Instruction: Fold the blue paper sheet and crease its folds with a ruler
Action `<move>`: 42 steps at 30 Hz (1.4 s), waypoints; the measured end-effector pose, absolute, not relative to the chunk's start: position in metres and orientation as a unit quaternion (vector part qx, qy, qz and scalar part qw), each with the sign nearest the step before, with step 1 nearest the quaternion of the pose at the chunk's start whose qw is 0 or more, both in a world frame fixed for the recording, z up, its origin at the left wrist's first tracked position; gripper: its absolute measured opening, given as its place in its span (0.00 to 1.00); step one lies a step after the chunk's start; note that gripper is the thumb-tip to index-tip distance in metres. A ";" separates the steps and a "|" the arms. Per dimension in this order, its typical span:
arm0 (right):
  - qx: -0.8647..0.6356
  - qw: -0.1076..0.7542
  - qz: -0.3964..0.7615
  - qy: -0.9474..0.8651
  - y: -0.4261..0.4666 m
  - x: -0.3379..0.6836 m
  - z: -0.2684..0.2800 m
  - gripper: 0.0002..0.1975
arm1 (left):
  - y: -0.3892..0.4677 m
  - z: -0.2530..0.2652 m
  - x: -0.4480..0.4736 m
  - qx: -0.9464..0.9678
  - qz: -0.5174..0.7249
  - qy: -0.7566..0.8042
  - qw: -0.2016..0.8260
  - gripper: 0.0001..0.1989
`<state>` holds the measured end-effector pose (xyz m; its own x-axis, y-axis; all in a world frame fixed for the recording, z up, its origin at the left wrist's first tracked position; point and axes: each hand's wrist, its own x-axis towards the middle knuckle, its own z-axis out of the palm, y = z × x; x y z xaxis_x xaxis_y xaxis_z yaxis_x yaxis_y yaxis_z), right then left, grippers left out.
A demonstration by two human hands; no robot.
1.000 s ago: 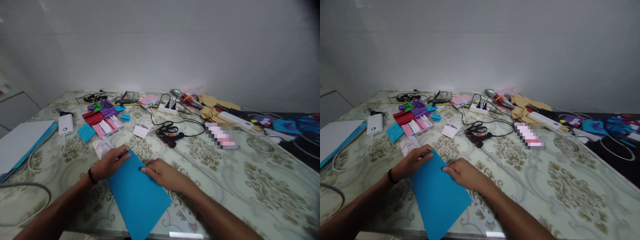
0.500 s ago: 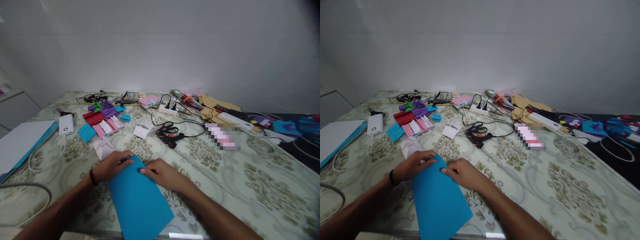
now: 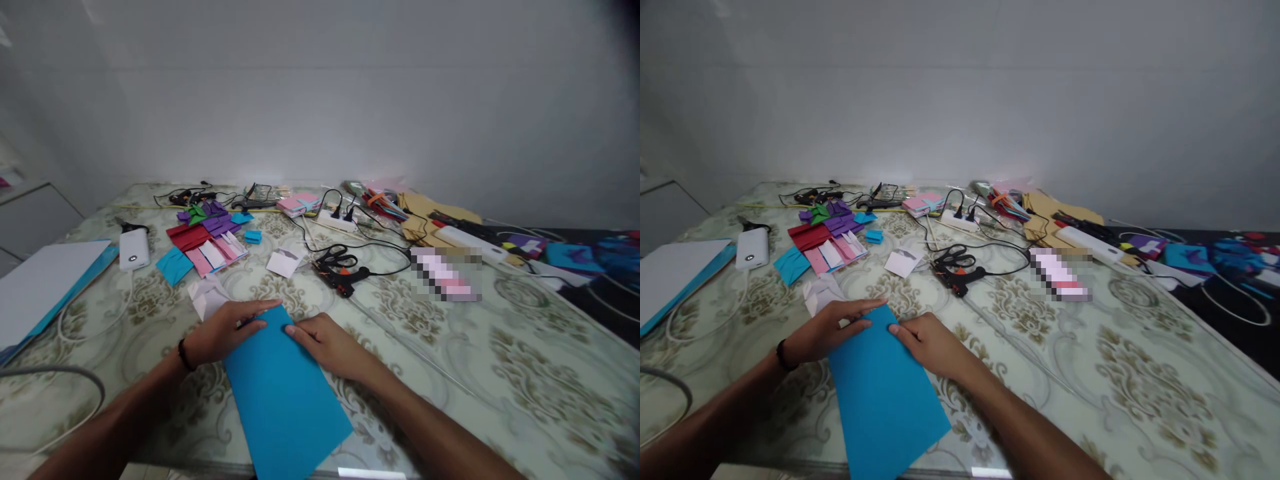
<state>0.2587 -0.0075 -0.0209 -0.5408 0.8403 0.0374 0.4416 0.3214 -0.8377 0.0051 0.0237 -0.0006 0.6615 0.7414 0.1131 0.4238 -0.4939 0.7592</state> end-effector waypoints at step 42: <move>-0.423 0.268 0.414 -0.760 -0.008 0.260 -0.017 0.32 | 0.022 0.000 0.005 0.868 0.172 0.275 0.376 0.24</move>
<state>0.2596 -0.0080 -0.0172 -0.4985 0.8650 0.0568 0.4210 0.2988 -0.8564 0.0053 0.0223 -0.0004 0.7893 0.6072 0.0913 0.3485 -0.5654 0.7476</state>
